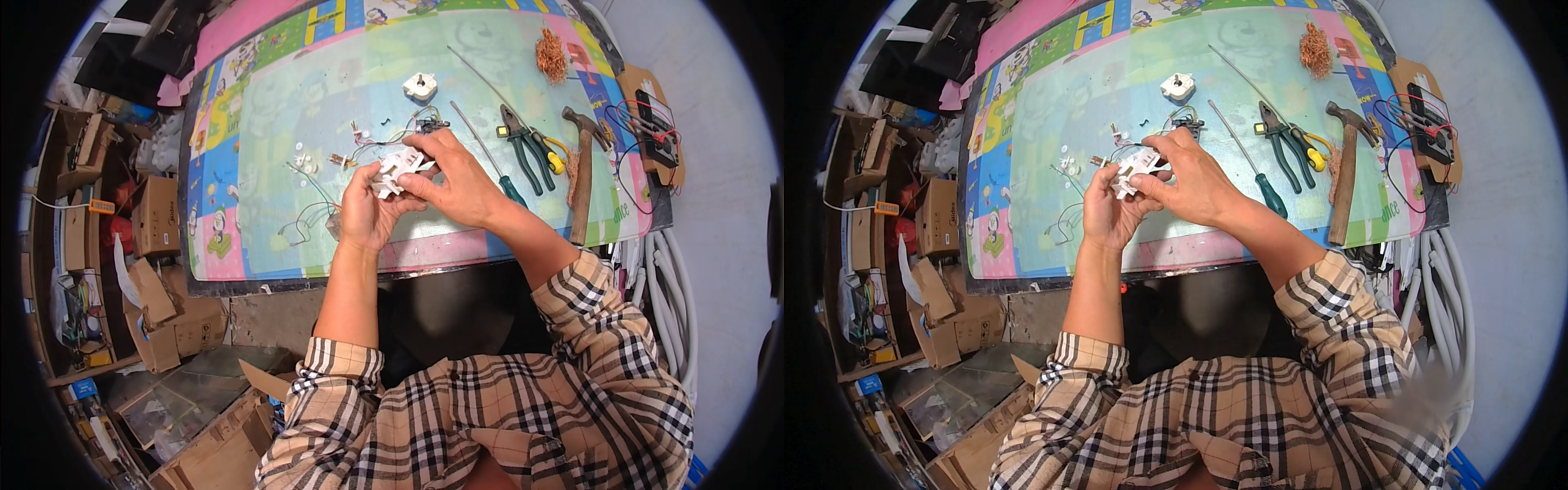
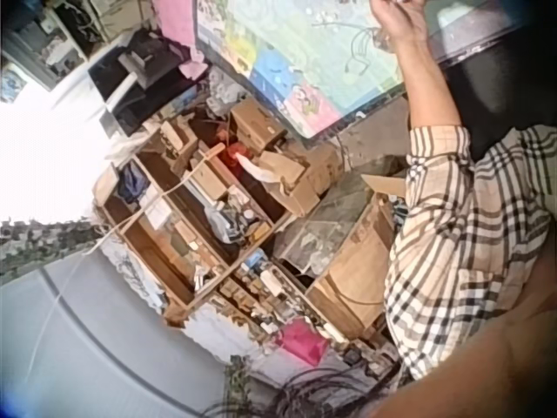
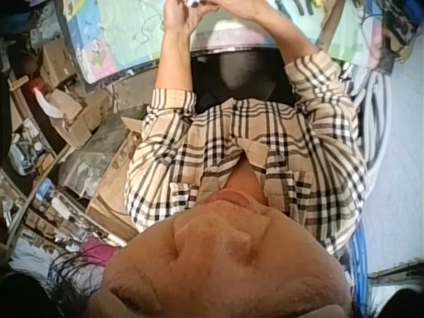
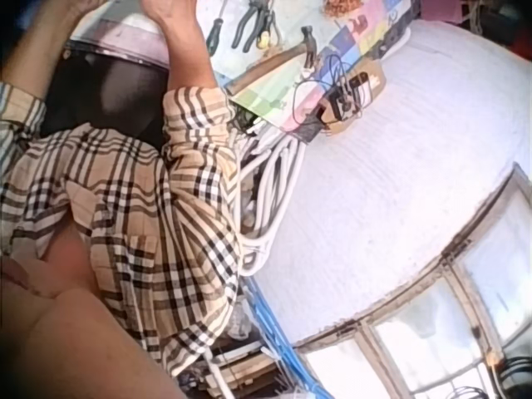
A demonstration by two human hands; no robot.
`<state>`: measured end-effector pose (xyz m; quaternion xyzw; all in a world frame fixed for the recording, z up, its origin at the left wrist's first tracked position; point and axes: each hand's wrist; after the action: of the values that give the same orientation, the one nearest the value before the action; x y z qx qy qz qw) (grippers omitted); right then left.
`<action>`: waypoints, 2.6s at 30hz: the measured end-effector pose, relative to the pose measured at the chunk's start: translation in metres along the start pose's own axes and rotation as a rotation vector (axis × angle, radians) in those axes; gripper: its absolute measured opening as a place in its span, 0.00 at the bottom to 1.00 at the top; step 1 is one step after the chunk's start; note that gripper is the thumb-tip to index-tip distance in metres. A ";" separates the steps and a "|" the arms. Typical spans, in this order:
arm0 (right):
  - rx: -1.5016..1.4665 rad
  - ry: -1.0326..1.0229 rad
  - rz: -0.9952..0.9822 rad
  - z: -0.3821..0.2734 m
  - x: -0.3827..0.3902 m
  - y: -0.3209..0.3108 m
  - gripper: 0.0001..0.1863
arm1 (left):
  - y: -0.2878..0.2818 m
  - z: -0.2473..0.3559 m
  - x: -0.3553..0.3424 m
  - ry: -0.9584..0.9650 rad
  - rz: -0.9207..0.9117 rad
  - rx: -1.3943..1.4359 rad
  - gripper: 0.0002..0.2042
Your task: The person disassembles a small white electrical component on a cluttered workbench, uses a screwdriver to loosen screws, and then uses pliers to strip and adjust wires. The person continues to manipulate the component and wires throughout the clip.
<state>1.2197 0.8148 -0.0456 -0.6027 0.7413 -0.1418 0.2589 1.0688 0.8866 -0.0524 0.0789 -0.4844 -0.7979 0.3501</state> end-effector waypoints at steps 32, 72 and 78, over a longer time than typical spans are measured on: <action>0.063 0.014 -0.169 0.004 0.004 -0.005 0.28 | 0.004 -0.002 0.006 0.318 0.117 -0.697 0.23; 0.238 -0.108 0.042 0.000 0.004 0.000 0.28 | 0.004 -0.005 0.010 0.364 0.020 -0.717 0.27; 0.292 0.083 0.187 0.027 -0.008 -0.029 0.22 | 0.001 0.011 0.011 0.382 0.071 -0.533 0.29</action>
<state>1.2597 0.8181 -0.0512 -0.4810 0.7756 -0.2479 0.3250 1.0560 0.8877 -0.0435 0.1160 -0.1867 -0.8546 0.4704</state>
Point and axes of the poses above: each hand's wrist, its own x-axis away from the middle knuckle, its own y-axis out of the palm, z = x × y, and after that the axes turned 8 degrees about x, right-handed
